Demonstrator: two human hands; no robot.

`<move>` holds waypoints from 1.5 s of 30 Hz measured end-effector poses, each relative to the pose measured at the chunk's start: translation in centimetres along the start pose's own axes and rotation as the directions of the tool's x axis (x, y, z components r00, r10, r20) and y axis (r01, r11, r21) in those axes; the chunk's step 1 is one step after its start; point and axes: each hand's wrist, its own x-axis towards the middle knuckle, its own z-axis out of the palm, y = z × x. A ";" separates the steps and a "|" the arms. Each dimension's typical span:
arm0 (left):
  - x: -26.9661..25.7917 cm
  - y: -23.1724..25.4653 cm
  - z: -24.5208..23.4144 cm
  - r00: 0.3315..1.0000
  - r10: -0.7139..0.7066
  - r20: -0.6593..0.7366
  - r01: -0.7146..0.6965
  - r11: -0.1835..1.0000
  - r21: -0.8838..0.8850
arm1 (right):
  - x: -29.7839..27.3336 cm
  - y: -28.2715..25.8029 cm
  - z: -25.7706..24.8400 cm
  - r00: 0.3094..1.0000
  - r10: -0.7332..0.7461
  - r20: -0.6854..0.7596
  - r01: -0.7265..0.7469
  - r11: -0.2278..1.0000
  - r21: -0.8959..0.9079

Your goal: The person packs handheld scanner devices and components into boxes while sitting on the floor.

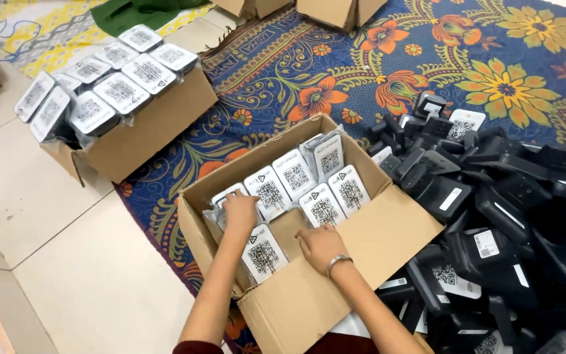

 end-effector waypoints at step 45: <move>-28.3 42.3 -17.1 0.715 0.605 -0.349 -0.293 -0.194 -0.936 | -36.0 12.4 -11.2 0.169 0.975 -0.145 0.668 -0.005 0.744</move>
